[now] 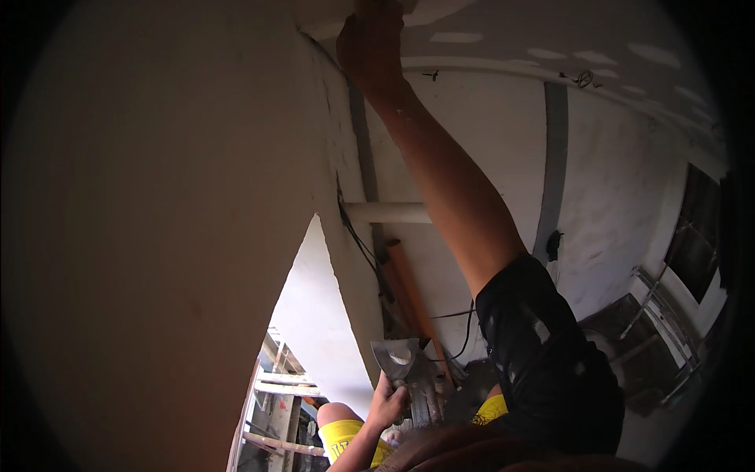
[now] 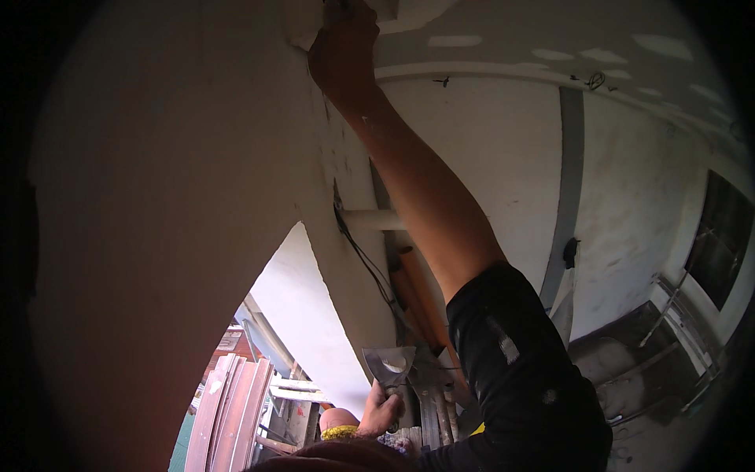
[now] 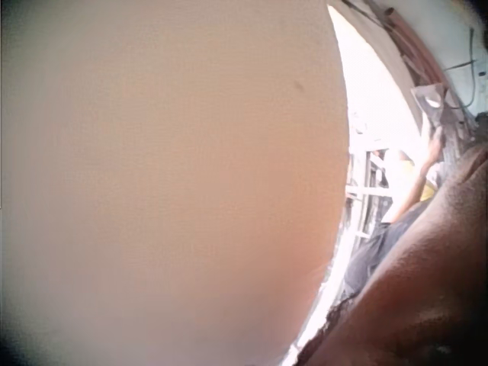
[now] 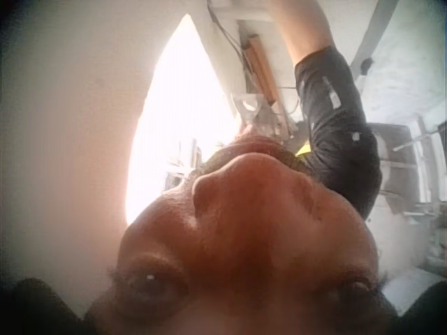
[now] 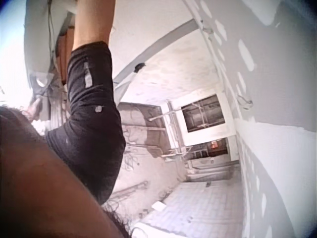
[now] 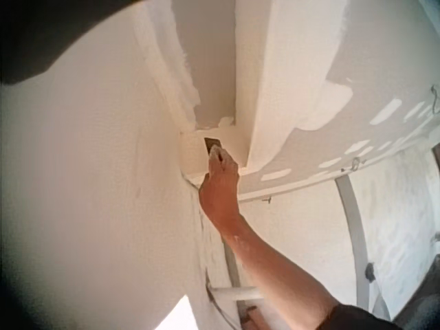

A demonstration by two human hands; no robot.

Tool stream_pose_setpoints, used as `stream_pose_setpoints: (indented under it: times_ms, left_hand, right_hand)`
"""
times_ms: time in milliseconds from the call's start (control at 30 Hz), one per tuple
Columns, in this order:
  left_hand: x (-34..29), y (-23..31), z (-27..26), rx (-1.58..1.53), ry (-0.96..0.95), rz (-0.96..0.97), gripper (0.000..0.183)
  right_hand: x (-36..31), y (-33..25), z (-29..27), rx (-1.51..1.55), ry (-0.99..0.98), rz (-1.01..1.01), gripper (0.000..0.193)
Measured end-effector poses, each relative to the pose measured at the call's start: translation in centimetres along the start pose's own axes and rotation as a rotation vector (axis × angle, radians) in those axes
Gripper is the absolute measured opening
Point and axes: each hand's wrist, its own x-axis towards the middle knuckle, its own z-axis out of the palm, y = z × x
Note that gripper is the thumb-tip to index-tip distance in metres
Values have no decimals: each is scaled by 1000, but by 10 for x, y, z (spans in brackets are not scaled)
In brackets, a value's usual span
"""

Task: The person applies plaster to a ceiling using a trowel and a hawk. They repeatedly scoop plaster from the hawk and spread it onto the ceiling surface, smoothing the material with the trowel. The person works on a scaffolding platform in a room under construction.

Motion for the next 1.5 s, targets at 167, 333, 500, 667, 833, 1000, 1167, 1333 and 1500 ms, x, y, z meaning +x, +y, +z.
stream_pose_setpoints:
  times_ms: [167, 333, 500, 667, 833, 1000, 1167, 1333, 1500]
  left_hand:
    - [-10, 6, 4, -37, 21, -72, 60]
    - [-17, 1, 1, -121, 39, -72, 59]
    - [-22, 5, -3, -119, 56, -65, 50]
    - [-22, 3, -10, -50, 80, -66, 41]
    - [-23, 14, -7, -43, 74, -78, 41]
    - [-21, 9, -7, -36, 69, -55, 41]
    - [-19, 7, -6, -45, 72, -100, 41]
    - [-16, 7, -7, -56, 62, -80, 44]
    - [-11, -4, -9, -41, 83, -96, 50]
  right_hand:
    - [20, 21, 42, -336, 127, -90, 51]
    - [37, 38, 61, -582, 140, -67, 50]
    - [47, 45, 71, -651, 167, -59, 48]
    - [52, 52, 76, -670, 147, -57, 48]
    - [56, 57, 75, -694, 130, -70, 48]
    - [54, 57, 81, -665, 98, -26, 48]
    - [53, 67, 87, -695, 78, -26, 50]
    - [50, 73, 90, -605, 27, 15, 56]
    - [50, 81, 101, -582, -23, 62, 59]
